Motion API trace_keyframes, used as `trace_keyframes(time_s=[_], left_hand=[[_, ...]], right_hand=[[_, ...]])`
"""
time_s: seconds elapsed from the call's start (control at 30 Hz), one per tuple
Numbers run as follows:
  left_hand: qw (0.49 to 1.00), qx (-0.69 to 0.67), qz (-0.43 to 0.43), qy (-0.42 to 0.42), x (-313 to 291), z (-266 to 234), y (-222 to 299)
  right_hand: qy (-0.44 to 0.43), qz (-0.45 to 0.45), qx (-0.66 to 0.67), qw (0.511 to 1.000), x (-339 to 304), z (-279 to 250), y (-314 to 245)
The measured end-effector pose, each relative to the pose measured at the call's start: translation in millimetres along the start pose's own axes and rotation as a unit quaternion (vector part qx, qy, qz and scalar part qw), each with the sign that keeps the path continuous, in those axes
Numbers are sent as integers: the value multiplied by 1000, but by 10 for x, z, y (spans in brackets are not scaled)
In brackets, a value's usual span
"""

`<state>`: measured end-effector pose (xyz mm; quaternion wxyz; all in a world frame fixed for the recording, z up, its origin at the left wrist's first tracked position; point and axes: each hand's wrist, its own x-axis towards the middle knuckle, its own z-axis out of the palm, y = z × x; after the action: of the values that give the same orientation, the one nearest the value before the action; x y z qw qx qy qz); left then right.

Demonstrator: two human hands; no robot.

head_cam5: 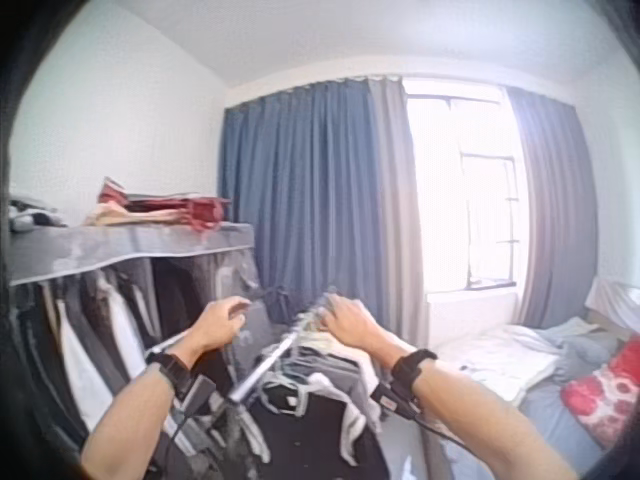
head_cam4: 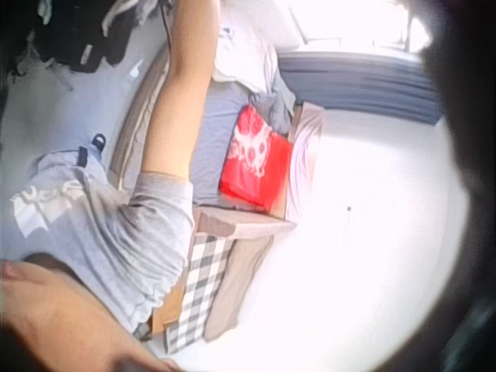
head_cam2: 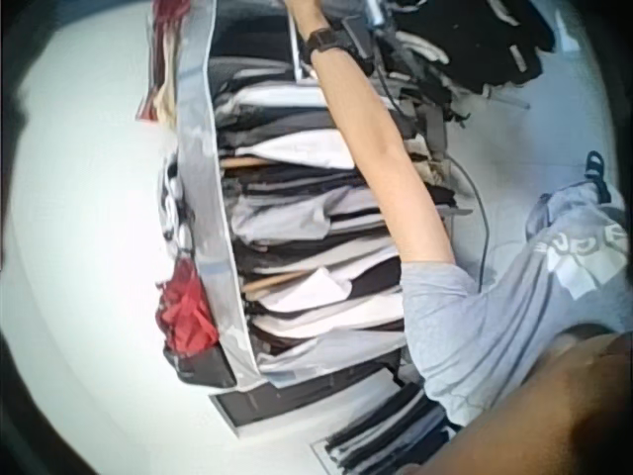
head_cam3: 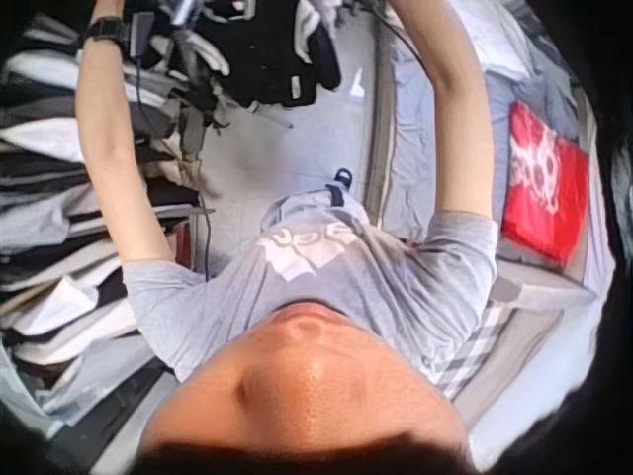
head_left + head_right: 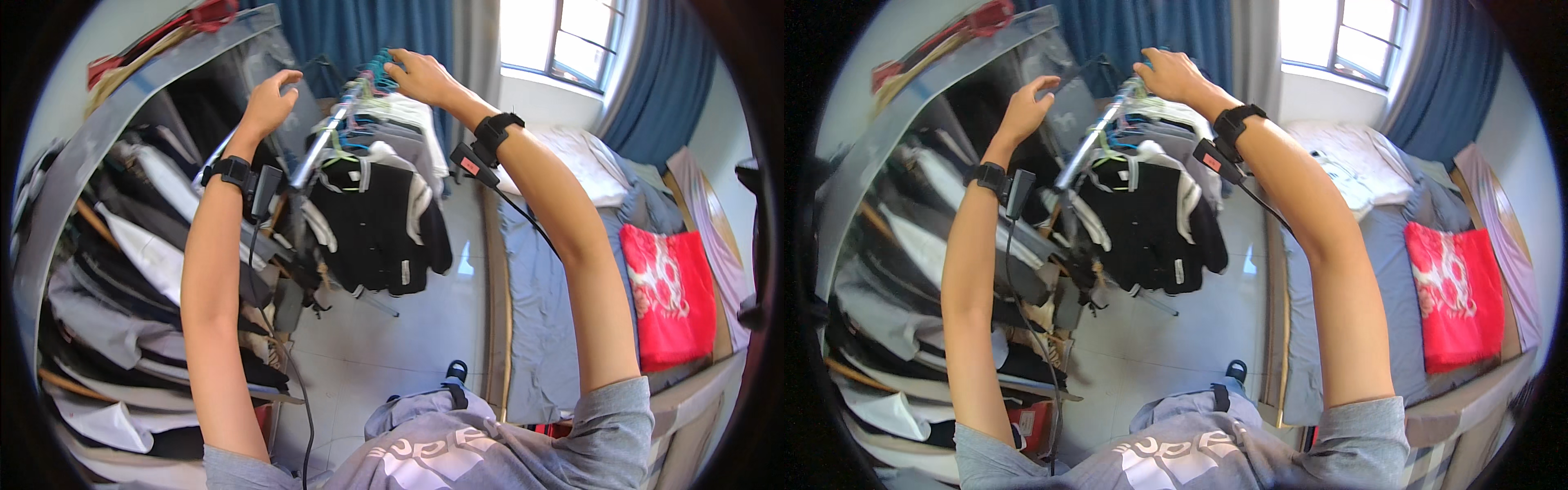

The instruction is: The person picks up a red backpack, zips it closed, and places it on a wardrobe shelf. They then pick up a white backpack, zip it, and place it on the same shelf. Finally, they pick up a white drawstring bag, close it, and place it on the shelf as well.

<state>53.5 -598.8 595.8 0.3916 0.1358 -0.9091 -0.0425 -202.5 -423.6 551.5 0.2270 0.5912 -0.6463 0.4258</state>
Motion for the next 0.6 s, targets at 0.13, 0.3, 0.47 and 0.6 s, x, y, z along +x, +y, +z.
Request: trace_keyframes(time_s=[0.13,0.3,0.47,0.6], left_hand=[[994,-85,-28,-61,195,1204,381],[963,-238,-9,-124,272,2750,710],[947,-254,-13,-198,138,4095,968],[915,-292,-29,-277,94,4959,1010]], right_hand=[[-13,52,5,999,-649,-398,1001],[6,168,9,986,-1549,-609,2268],[-6,292,23,956,-2611,-530,3244],[-33,371,29,928,-3278,-359,3688]])
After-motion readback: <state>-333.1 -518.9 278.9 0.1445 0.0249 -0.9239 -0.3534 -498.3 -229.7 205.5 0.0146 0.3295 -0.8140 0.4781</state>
